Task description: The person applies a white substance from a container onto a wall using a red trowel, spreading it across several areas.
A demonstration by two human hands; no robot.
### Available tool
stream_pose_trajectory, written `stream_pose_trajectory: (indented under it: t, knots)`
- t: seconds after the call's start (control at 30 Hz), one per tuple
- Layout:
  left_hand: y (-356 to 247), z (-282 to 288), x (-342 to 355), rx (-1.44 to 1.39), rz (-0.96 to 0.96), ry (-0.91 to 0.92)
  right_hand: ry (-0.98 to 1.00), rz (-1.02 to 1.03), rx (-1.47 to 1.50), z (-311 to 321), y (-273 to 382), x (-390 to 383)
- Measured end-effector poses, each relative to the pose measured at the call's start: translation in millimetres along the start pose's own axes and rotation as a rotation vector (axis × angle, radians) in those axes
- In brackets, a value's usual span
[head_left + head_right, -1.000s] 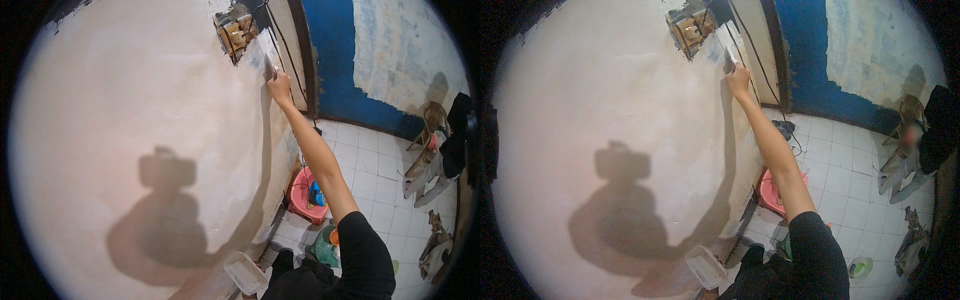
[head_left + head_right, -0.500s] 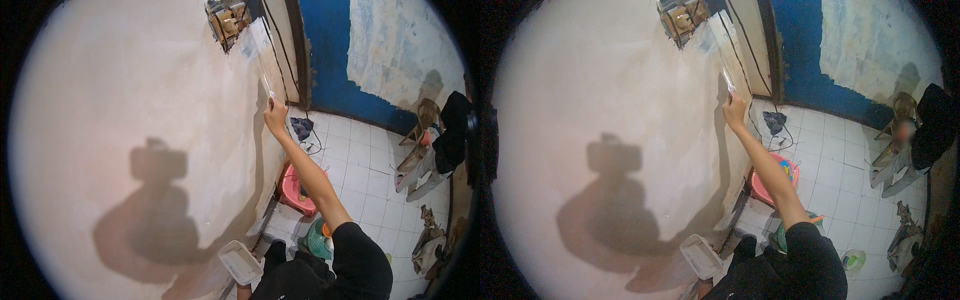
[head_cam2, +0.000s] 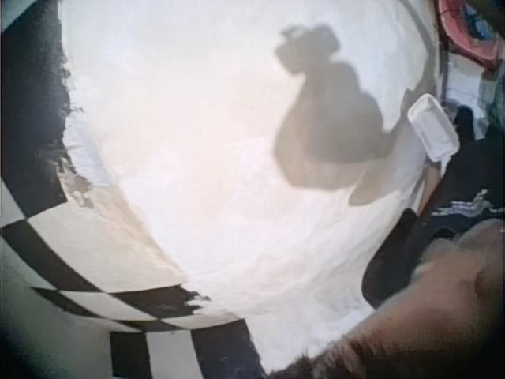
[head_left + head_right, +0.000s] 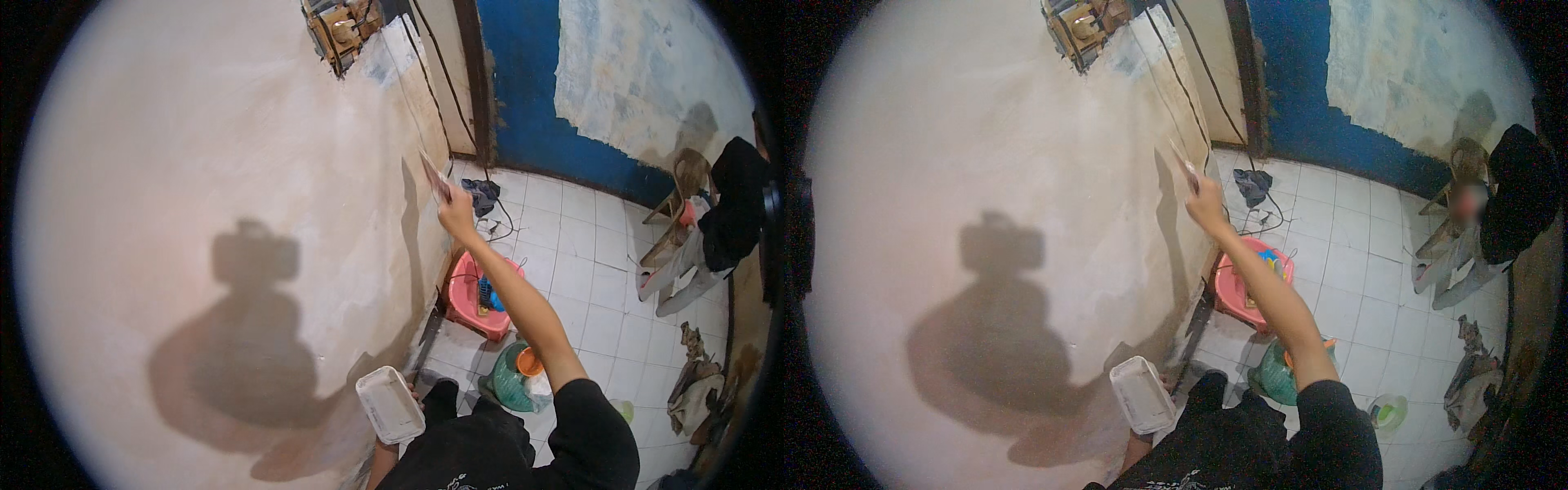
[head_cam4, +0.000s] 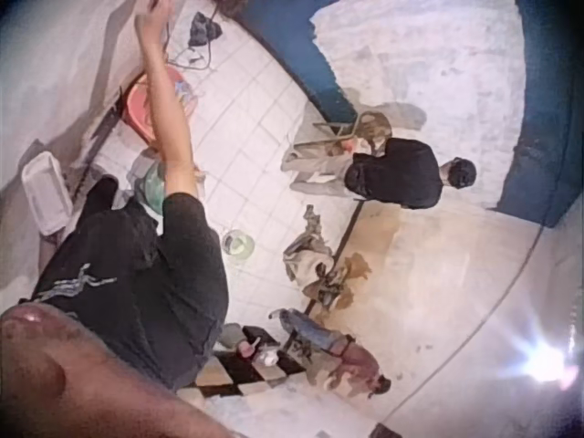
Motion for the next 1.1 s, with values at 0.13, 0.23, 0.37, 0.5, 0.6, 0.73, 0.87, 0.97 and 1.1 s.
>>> stream_pose_trajectory:
  t: [0.13, 0.23, 0.37, 0.5, 0.6, 0.73, 0.87, 0.97, 1.1]
  knots:
    - [-15, 37, -5, 0.056, -0.074, -0.108, -0.277, 0.190, -0.013, -1, 27, 96]
    - [-18, 37, -15, 0.064, -0.081, -0.113, -0.237, 0.153, 0.060, -16, 59, 127]
    - [-26, 51, -28, 0.119, -0.151, -0.193, -0.178, 0.396, 0.021, -49, 69, 79]
    - [-22, 45, -33, 0.089, -0.114, -0.129, -0.035, 0.285, 0.203, -28, 89, 10]
    - [-19, 34, -22, 0.077, -0.057, -0.091, -0.117, 0.169, 0.063, -11, 81, 34]
    - [-17, 26, -14, 0.087, -0.010, -0.058, -0.231, 0.133, -0.016, -10, 62, 108]
    - [-28, 46, -30, 0.107, -0.082, -0.114, -0.152, 0.190, 0.056, -25, 74, 123]
    - [-31, 48, -24, 0.105, -0.073, -0.107, -0.133, 0.281, -0.029, -29, 65, 118]
    - [-32, 44, -23, 0.098, -0.072, -0.090, -0.036, 0.204, 0.047, -14, 74, 97]
Point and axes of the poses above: each hand's wrist, its own x-axis towards the middle knuckle, its own z-axis out of the back of the hand, y = z × x, the point moved 5 cm from there along x, towards the middle knuckle, and after that the axes turned 5 degrees about z, right-handed, at the moved point
